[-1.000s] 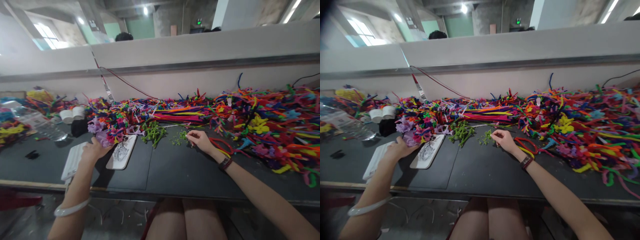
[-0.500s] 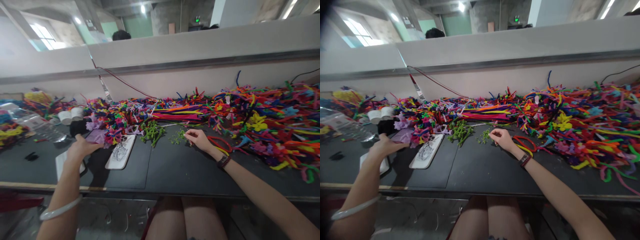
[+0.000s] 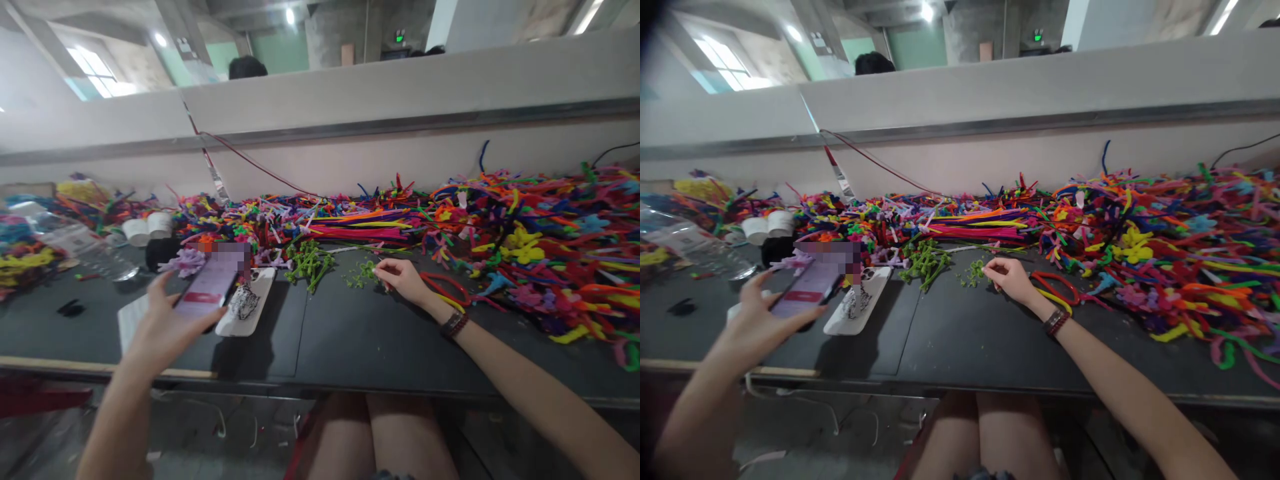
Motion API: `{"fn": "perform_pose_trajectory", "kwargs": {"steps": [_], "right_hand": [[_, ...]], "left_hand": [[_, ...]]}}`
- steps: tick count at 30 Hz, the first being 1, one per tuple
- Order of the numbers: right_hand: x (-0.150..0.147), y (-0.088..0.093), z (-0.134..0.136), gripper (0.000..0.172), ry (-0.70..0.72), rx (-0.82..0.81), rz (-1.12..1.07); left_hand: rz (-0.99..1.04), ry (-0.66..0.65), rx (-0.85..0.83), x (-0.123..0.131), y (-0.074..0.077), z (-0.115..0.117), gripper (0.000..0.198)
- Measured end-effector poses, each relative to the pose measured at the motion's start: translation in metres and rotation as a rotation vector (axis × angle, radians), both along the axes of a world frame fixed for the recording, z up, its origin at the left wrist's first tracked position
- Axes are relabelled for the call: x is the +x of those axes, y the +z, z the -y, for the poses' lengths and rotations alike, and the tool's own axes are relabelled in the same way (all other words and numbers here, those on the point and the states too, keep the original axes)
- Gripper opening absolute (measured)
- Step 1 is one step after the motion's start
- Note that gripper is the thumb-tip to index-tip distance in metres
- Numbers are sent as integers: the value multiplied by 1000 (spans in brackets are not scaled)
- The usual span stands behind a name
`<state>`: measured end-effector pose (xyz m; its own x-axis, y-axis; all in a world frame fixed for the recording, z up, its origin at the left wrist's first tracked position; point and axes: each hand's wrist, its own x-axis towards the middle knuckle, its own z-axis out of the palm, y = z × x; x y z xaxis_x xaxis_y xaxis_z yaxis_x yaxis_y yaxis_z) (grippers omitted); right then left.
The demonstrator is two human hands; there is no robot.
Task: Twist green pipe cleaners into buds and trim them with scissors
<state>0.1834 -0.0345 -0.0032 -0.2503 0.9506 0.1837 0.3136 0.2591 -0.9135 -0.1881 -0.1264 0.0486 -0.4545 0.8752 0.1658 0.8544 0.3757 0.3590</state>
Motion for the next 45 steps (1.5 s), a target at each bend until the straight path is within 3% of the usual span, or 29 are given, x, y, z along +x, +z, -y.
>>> {"fn": "perform_pose_trajectory", "kwargs": {"steps": [2,7,11,14,21,31,37,42,45], "right_hand": [[0,0,0,22,-6,2,1],[-1,0,1,22,-9,-2,1],[-1,-1,0,22,-5,1,6],[-2,-2,1,22,-4,0,5],[-2,-1,2,22,9,-6,13],[-1,-3,0,23,18,9,32],[0,-3,1,22,24,11,31],[0,-2,2,21,16,5,29],[-1,-3,1,22,23,-5,7]], "left_hand": [[94,-73,-55,15,-14,-4,96],[16,-107,-70,36,-44,-15,89],[15,-224,38,34,-58,-17,79],[39,-267,30,31,-63,-17,74],[84,-303,-22,35,-60,-9,79],[-42,12,-13,53,-57,-10,81],[-127,-133,-20,46,-60,-14,89],[-155,-101,-58,53,-59,-15,86],[-232,-69,47,70,-47,-14,81]]}}
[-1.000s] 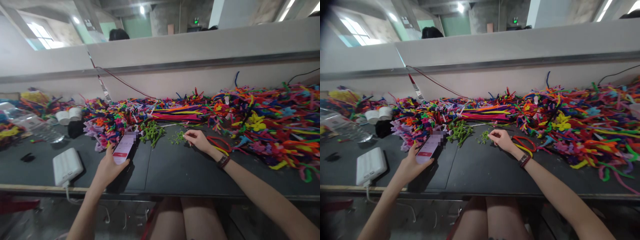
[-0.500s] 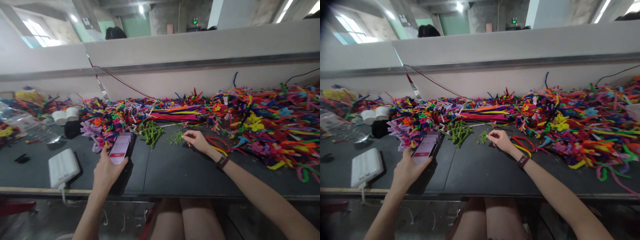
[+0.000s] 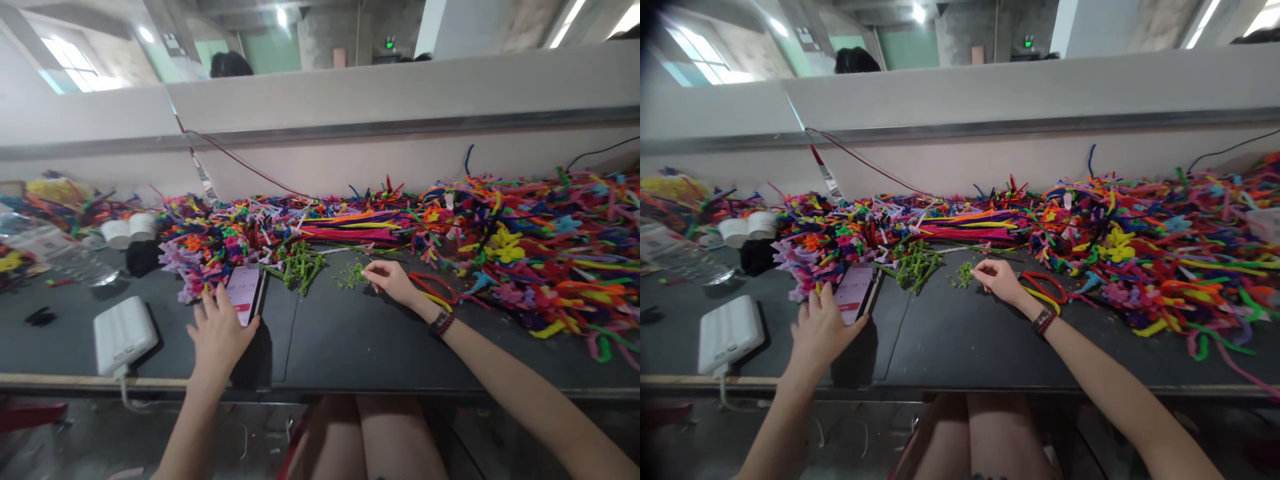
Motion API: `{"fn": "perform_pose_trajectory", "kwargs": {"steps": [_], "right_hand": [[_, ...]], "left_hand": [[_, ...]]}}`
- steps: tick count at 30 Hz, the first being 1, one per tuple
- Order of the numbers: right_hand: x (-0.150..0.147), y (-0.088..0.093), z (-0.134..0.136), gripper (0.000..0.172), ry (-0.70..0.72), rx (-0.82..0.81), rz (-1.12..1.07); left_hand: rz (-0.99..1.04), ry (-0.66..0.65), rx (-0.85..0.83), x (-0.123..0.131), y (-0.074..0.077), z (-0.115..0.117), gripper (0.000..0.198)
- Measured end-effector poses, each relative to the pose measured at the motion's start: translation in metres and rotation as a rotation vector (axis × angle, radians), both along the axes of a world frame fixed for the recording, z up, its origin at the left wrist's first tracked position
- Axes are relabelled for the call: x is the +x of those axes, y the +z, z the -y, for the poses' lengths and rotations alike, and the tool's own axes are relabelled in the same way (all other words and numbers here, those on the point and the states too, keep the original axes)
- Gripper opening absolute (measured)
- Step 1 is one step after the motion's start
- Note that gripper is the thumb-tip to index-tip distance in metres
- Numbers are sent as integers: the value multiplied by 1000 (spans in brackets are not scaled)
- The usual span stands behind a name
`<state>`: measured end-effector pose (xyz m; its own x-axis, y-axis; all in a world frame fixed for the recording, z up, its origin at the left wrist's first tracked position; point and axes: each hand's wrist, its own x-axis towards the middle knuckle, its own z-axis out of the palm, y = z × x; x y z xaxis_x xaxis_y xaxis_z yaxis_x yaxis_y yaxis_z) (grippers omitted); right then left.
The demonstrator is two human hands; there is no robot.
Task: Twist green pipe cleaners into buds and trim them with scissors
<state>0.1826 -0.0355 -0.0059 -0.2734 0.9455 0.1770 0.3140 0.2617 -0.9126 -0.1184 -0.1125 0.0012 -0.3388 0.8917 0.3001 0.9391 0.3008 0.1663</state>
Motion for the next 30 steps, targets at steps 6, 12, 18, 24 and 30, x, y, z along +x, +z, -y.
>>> {"fn": "perform_pose_trajectory", "kwargs": {"steps": [6,12,18,24,30], "right_hand": [[-1,0,0,22,18,-31,-76],[-2,8,4,22,1,-15,-80],[-1,11,5,23,-29,5,-64],[0,8,5,23,-38,-4,-101],[-1,6,6,25,12,-69,-76]], "left_hand": [[403,-684,79,75,25,-30,48],[1004,-1011,-58,136,8,-86,38],[1201,-1064,-57,142,-1,-100,30],[1469,-966,-87,144,-9,-100,27],[1607,-921,-274,136,-15,-97,27]]}}
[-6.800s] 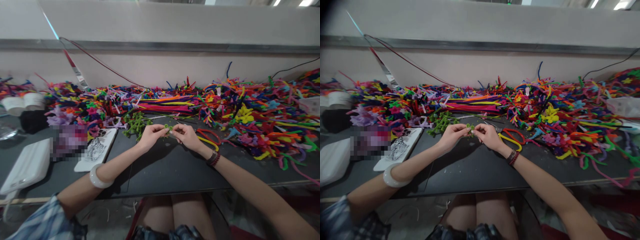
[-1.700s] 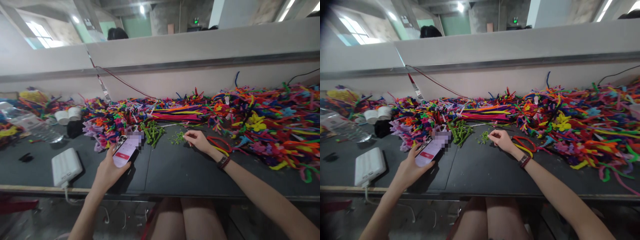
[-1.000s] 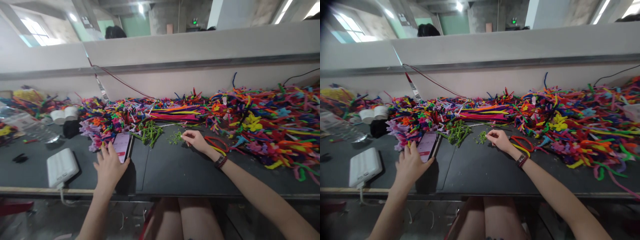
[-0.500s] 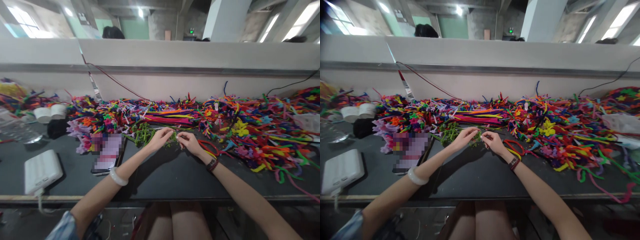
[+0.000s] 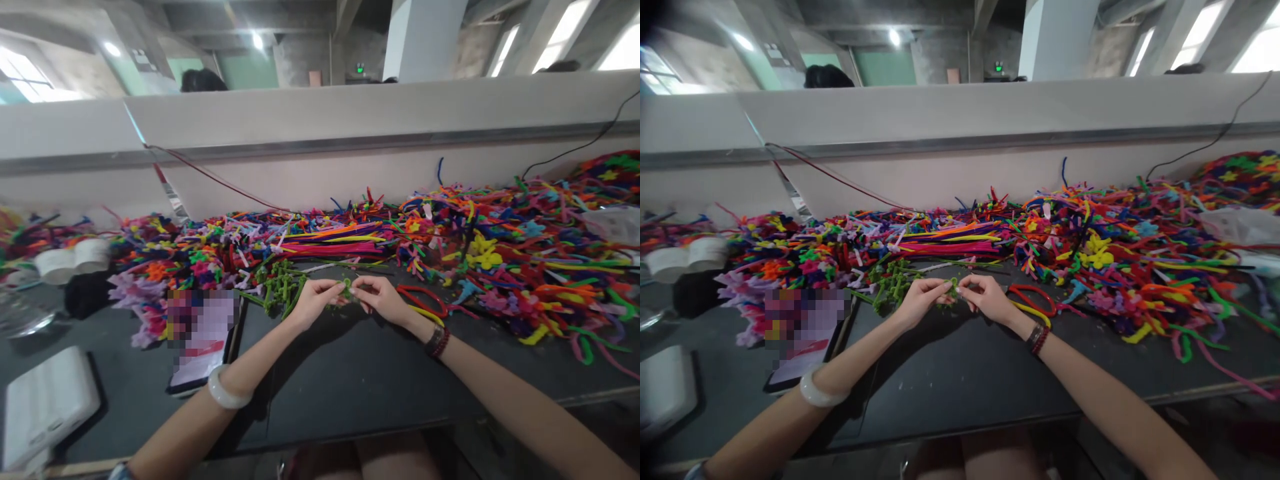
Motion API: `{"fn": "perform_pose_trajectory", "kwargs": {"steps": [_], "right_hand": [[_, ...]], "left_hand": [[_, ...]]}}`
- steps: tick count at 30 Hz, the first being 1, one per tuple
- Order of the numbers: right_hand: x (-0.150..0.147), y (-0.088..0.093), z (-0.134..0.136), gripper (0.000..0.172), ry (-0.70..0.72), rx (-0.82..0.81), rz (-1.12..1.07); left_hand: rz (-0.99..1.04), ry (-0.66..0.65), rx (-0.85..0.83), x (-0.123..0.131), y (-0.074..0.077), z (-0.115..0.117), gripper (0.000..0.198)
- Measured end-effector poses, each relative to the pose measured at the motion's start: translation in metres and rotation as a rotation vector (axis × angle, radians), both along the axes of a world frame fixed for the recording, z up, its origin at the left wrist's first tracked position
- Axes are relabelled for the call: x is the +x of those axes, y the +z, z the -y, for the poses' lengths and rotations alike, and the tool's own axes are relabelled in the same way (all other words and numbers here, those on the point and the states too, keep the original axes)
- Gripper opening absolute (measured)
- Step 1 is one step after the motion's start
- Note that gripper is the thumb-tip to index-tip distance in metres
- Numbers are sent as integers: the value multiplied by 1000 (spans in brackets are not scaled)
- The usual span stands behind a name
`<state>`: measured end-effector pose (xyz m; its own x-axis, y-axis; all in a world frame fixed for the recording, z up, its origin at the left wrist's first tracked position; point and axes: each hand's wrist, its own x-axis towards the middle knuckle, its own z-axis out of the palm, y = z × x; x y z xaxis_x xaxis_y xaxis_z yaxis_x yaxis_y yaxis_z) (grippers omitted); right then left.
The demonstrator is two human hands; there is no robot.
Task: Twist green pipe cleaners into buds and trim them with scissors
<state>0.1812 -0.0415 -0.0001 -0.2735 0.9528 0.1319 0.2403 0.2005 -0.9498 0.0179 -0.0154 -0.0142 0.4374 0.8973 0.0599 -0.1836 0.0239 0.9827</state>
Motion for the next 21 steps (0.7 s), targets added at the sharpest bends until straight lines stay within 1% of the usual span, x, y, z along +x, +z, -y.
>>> {"fn": "perform_pose_trajectory", "kwargs": {"steps": [5,7,10,15,21], "right_hand": [[5,-1,-1,23,112,-54,17],[6,-1,-2,23,135,-57,29],[6,-2,-3,23,101,-54,21],[3,1,-3,23,4,-32,-34],[3,2,-3,23,-7,-27,27]], "left_hand": [[-85,-42,6,-3,2,3,26],[-107,-58,17,-3,4,4,26],[-118,-43,20,-1,4,6,27],[-69,55,15,1,1,6,26],[5,106,-5,3,-1,6,23]]}}
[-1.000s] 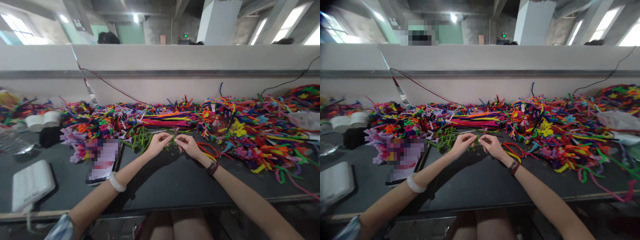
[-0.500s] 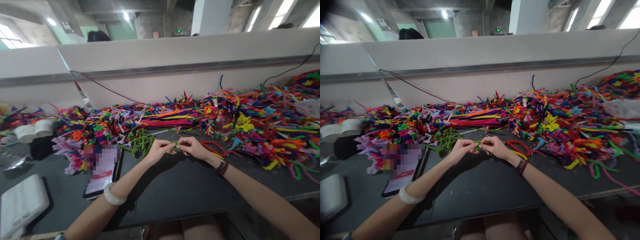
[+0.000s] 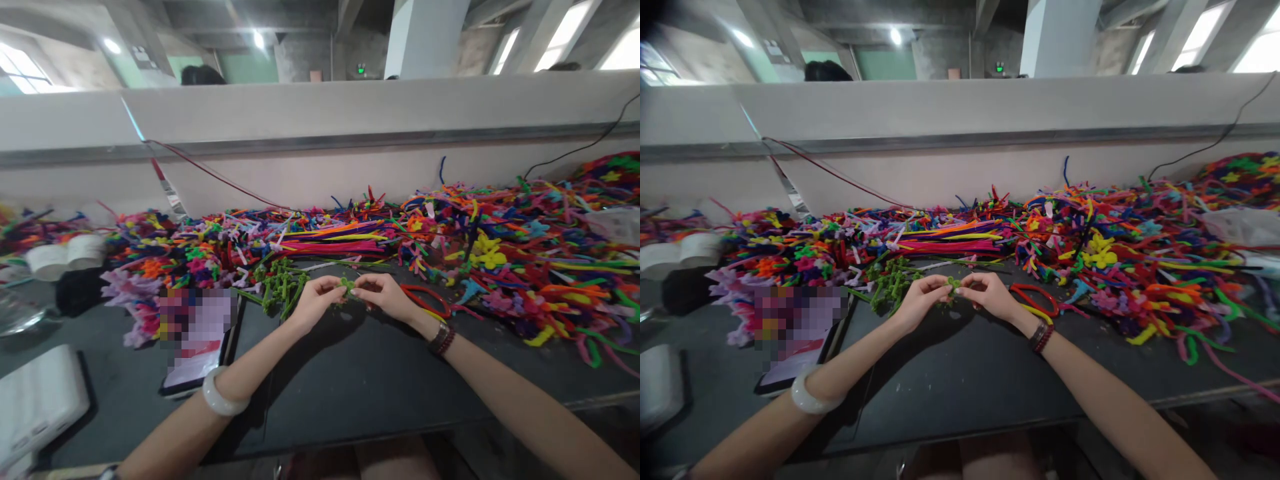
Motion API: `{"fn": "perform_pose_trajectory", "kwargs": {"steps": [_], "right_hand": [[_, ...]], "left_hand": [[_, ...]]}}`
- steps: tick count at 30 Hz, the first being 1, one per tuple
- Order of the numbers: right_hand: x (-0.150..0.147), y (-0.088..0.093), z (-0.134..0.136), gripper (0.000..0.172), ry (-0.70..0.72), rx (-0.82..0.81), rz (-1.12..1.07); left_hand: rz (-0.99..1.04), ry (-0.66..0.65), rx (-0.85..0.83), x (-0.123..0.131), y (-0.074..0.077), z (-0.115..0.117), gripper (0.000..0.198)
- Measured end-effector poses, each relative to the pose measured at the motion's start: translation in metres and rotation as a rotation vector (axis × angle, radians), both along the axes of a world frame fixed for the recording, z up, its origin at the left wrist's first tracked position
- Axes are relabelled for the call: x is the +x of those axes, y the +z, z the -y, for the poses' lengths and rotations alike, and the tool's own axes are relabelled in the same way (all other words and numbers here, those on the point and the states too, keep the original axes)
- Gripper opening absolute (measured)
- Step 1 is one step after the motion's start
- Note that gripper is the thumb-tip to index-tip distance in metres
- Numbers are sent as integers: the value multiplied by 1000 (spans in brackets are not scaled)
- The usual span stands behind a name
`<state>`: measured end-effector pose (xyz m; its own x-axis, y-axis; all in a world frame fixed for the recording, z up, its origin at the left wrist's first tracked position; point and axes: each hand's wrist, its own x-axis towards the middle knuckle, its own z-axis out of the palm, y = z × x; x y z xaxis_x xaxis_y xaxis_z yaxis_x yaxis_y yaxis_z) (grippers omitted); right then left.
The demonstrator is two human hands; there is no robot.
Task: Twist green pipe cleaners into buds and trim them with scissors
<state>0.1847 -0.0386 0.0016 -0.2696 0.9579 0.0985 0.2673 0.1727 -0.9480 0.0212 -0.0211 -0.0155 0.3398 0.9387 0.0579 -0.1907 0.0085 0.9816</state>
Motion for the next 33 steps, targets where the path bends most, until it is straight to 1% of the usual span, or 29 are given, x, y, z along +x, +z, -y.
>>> {"fn": "perform_pose_trajectory", "kwargs": {"steps": [3,8,12,14,19,28,31,33], "right_hand": [[0,0,1,25,5,6,19],[1,-1,0,24,19,13,28],[2,0,0,23,42,15,49],[2,1,0,23,44,12,59],[1,-1,0,24,36,13,71],[-5,-6,3,26,0,120,118],[-4,-4,4,27,8,108,113],[-3,-5,4,27,24,72,106]], "left_hand": [[-33,-7,23,0,1,0,24],[-186,-63,164,-5,2,-3,22],[-230,-110,221,-7,2,-5,21],[-246,-105,247,-7,3,-5,20],[-288,-43,321,-6,3,-3,19],[-332,-30,345,-5,-3,-3,20],[-321,-27,340,-5,-3,-3,19],[-303,-31,329,-5,-2,-4,18]]}}
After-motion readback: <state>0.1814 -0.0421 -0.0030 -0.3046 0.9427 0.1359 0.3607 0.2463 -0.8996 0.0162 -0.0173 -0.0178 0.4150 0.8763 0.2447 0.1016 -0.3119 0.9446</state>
